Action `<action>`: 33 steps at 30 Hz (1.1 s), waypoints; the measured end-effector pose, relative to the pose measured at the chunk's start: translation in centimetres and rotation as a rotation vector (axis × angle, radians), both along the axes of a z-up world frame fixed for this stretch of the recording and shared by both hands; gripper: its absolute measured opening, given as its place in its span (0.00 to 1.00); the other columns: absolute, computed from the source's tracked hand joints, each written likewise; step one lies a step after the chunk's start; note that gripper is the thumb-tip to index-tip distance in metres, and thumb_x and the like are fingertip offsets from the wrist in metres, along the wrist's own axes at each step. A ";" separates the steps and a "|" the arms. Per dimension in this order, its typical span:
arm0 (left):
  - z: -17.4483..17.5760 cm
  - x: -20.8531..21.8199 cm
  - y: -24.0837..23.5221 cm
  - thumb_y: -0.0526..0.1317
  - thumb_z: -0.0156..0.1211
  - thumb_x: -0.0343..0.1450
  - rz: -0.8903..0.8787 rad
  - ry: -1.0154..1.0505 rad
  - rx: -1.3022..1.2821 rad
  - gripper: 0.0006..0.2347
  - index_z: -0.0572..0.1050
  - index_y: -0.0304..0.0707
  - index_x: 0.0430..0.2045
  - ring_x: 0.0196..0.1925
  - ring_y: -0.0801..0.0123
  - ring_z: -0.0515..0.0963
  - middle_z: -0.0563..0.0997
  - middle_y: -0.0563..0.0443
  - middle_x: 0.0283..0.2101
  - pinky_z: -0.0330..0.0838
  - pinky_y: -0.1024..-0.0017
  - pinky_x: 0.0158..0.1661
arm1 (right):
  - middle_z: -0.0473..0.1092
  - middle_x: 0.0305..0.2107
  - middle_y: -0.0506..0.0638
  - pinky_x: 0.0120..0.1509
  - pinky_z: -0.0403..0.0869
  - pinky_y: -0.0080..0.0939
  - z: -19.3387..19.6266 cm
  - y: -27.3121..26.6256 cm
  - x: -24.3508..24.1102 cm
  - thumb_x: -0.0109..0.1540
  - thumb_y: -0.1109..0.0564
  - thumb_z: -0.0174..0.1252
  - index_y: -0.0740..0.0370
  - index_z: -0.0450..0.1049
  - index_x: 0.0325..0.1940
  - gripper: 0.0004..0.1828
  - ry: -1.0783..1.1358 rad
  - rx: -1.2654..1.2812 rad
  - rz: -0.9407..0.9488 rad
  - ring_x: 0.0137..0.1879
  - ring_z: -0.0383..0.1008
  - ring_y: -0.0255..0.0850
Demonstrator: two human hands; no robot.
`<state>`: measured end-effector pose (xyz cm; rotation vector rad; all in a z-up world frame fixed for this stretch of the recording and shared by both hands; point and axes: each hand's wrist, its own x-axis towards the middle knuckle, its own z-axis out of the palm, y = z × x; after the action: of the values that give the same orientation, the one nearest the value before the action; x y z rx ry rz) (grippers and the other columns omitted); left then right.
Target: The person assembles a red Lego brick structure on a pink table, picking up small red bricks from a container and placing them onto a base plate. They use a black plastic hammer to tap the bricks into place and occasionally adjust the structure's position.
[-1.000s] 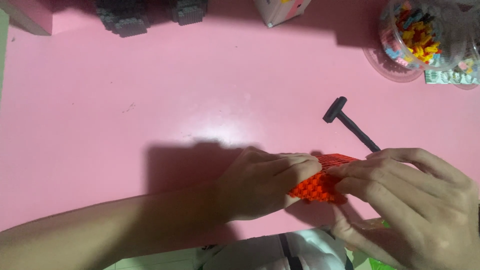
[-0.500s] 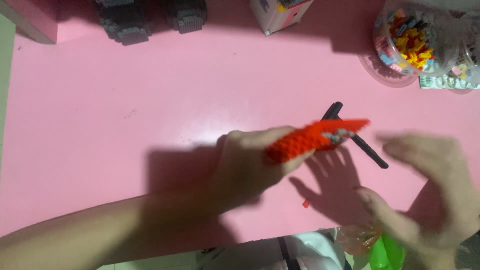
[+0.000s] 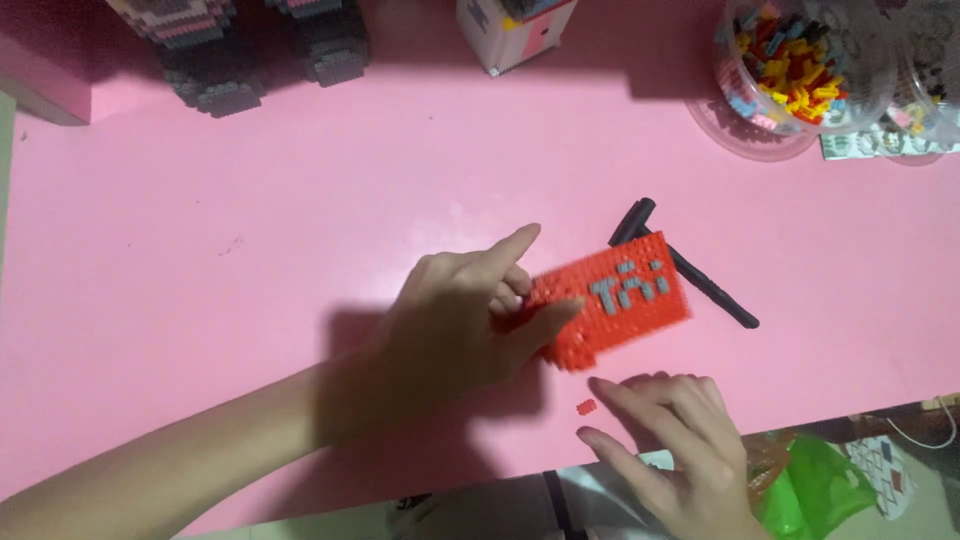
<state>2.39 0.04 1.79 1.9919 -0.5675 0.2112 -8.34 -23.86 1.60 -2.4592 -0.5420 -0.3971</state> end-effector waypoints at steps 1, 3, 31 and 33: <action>1.0 0.1 0.4 0.54 0.61 0.73 -0.089 0.028 0.084 0.26 0.71 0.27 0.55 0.18 0.63 0.77 0.75 0.54 0.18 0.73 0.63 0.26 | 0.75 0.36 0.46 0.52 0.67 0.40 -0.1 -0.1 0.1 0.58 0.48 0.71 0.58 0.82 0.50 0.20 -0.006 -0.011 0.028 0.41 0.74 0.38; 2.4 0.5 0.9 0.58 0.63 0.71 -0.178 0.060 0.173 0.32 0.69 0.25 0.59 0.18 0.52 0.74 0.76 0.49 0.20 0.73 0.53 0.25 | 0.74 0.35 0.45 0.52 0.66 0.40 -0.3 -0.3 0.4 0.59 0.48 0.70 0.54 0.84 0.47 0.15 -0.009 -0.015 0.058 0.41 0.73 0.37; 0.9 -0.8 0.7 0.70 0.75 0.56 -0.140 -0.190 0.338 0.43 0.73 0.32 0.54 0.62 0.42 0.75 0.77 0.38 0.58 0.68 0.48 0.61 | 0.78 0.41 0.53 0.56 0.76 0.39 1.6 -1.6 3.9 0.52 0.51 0.75 0.65 0.80 0.57 0.31 0.130 0.012 0.029 0.46 0.77 0.41; 0.4 -0.1 1.5 0.69 0.80 0.53 -0.179 -0.171 0.377 0.45 0.73 0.35 0.57 0.67 0.45 0.74 0.75 0.36 0.65 0.65 0.48 0.65 | 0.78 0.39 0.50 0.57 0.74 0.37 1.1 -0.6 3.1 0.51 0.50 0.77 0.62 0.83 0.53 0.29 0.160 0.029 -0.067 0.46 0.76 0.38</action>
<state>2.33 1.53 2.18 2.2823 -0.9480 0.1743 -5.28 -24.48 2.68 -2.4593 -0.3853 -0.2306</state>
